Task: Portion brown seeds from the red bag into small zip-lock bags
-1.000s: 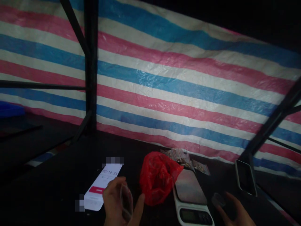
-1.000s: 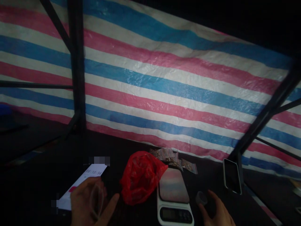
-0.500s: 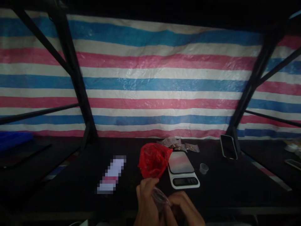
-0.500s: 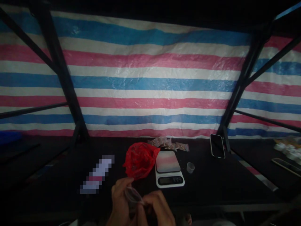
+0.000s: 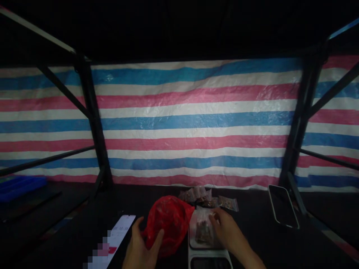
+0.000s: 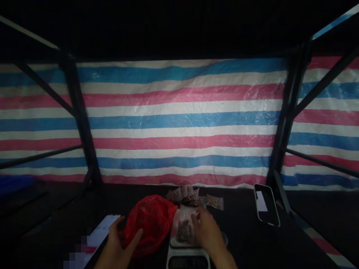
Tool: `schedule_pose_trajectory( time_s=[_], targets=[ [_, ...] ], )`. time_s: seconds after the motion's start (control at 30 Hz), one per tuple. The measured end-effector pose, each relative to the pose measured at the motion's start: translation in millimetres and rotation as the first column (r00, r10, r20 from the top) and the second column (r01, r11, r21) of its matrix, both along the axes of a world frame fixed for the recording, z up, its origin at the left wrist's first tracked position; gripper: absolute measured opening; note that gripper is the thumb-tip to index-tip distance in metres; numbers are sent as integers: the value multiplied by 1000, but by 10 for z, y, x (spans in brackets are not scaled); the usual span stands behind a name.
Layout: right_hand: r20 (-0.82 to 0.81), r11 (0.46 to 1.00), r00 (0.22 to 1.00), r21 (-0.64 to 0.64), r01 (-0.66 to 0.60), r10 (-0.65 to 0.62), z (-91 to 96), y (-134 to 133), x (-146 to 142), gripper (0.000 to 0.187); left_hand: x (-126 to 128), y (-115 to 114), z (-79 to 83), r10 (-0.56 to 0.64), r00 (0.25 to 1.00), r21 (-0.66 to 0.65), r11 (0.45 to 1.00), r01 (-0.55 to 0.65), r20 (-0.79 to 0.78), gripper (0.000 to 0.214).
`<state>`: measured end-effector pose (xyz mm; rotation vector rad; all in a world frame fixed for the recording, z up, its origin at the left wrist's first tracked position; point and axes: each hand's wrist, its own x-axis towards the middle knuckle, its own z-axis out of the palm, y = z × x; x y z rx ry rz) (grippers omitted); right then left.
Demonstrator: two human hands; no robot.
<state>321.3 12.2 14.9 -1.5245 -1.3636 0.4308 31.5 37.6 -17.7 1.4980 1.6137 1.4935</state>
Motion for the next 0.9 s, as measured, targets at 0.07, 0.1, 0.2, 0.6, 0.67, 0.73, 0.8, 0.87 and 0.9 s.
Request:
schedule_pose_trajectory(
  time_s=[0.07,0.1,0.2,0.6,0.67,0.73,0.8,0.87,0.9],
  targets=[
    [91,999,996,-22,28,-26,-24,29,-10,39,-28,101,-2,-101,991,-75,991,107,87,66],
    [158,998,987,-47,32,-24,-2,32,-50,46,-42,132,8,-131,985,-74,987,140,112,60],
    [405,986,909,-165,-34,99,151,72,-287,53,-87,163,40,-182,971,-55,980,193,153,44],
    [560,987,813,-121,-109,158,930,510,-741,35,-466,355,717,-183,871,97,963,253,-455,60],
    [642,979,740,-134,-152,203,1073,526,-781,35,-494,335,908,-265,719,44,924,380,-642,70],
    [720,955,628,-197,-223,295,1190,551,-812,29,-512,323,1055,-335,542,-40,875,483,-771,76],
    [767,912,498,-305,-273,406,1263,582,-822,17,-543,342,1150,-366,406,-131,856,500,-837,69],
    [777,871,395,-420,-255,491,1286,615,-810,17,-593,390,1203,-367,326,-199,872,448,-871,46],
    [772,854,364,-470,-225,521,1282,631,-800,26,-621,417,1220,-357,305,-218,887,408,-883,35]
  ],
)
